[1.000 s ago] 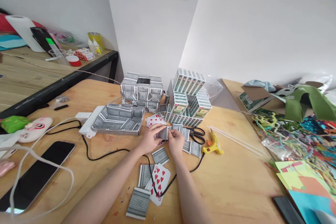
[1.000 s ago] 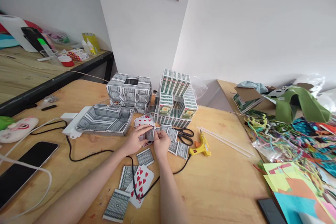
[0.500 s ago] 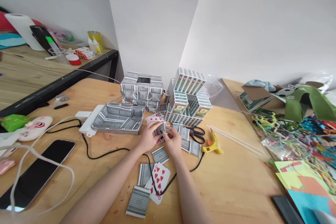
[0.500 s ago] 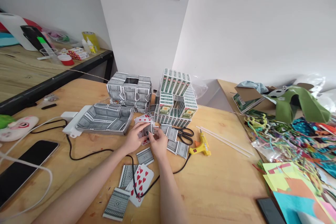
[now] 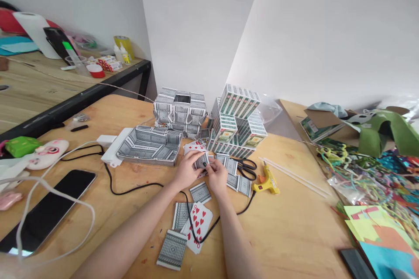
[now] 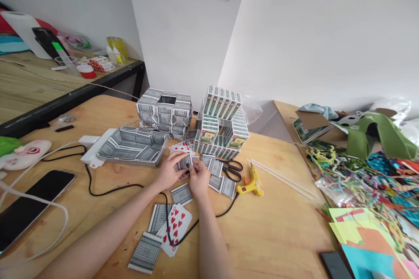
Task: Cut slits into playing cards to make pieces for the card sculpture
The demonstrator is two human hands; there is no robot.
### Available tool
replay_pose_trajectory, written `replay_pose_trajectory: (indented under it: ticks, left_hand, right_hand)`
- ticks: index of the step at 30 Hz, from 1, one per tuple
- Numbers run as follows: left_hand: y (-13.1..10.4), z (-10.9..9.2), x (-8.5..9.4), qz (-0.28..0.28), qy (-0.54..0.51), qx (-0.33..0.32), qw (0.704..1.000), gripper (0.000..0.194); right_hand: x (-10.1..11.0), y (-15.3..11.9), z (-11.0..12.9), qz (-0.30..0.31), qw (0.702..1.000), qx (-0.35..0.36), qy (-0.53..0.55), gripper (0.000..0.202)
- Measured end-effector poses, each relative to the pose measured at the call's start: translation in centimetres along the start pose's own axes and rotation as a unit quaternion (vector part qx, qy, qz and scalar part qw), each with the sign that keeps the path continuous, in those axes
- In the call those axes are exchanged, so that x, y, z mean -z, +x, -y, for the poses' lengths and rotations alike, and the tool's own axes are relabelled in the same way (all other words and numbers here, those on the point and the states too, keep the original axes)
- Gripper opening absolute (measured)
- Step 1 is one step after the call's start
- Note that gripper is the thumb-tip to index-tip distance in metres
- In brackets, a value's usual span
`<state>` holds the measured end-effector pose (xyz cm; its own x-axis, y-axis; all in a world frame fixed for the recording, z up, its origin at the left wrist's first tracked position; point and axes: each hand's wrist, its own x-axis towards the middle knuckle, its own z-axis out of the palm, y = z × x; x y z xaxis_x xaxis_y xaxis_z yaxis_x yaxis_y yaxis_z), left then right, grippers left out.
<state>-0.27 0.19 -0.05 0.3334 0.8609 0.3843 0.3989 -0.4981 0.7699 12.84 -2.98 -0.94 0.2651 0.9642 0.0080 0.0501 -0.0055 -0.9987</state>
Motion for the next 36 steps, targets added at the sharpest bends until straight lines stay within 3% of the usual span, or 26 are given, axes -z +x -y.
replay_pose_trajectory:
  ticks: [5, 10, 13, 15, 20, 25, 28, 33, 36]
  left_hand:
    - [-0.1, -0.8, 0.3, 0.015, -0.005, -0.008, 1.0, 0.056]
    - [0.1, -1.0, 0.5, 0.016, -0.082, 0.015, 0.996, 0.057]
    - [0.3, -0.4, 0.3, 0.007, -0.117, 0.078, 0.99, 0.031]
    - [0.4, -0.1, 0.1, 0.013, -0.089, 0.11, 0.99, 0.015]
    - [0.3, 0.1, 0.1, 0.022, -0.012, 0.103, 0.994, 0.012]
    - [-0.1, 0.3, 0.1, 0.038, 0.064, 0.092, 0.993, 0.011]
    - [-0.1, 0.4, -0.3, 0.0, 0.098, 0.089, 0.991, 0.011]
    - [-0.2, 0.0, -1.0, -0.029, 0.091, 0.083, 0.992, 0.015]
    - [-0.3, -0.2, -1.1, -0.041, 0.079, 0.085, 0.992, 0.017]
  right_hand:
    - [0.3, 0.2, 0.3, 0.006, 0.998, -0.018, 0.063, 0.023]
    - [0.3, 0.2, 0.6, 0.006, 0.993, -0.029, 0.115, 0.025]
    - [0.0, 0.0, 0.6, 0.028, 0.992, -0.027, 0.117, 0.026]
    - [-0.2, -0.3, 0.4, 0.051, 0.994, -0.016, 0.098, 0.028]
    - [-0.7, -1.1, 0.0, 0.106, 0.994, 0.031, 0.021, 0.032]
    - [-0.7, -1.4, -0.1, 0.079, 0.988, 0.098, -0.085, 0.021]
    - [-0.8, -1.2, -0.1, 0.081, 0.988, 0.092, -0.089, 0.018]
    - [-1.0, -1.2, 0.1, 0.08, 0.996, 0.025, -0.024, 0.02]
    - [-1.3, -1.4, 0.2, 0.057, 0.996, 0.055, -0.042, 0.022]
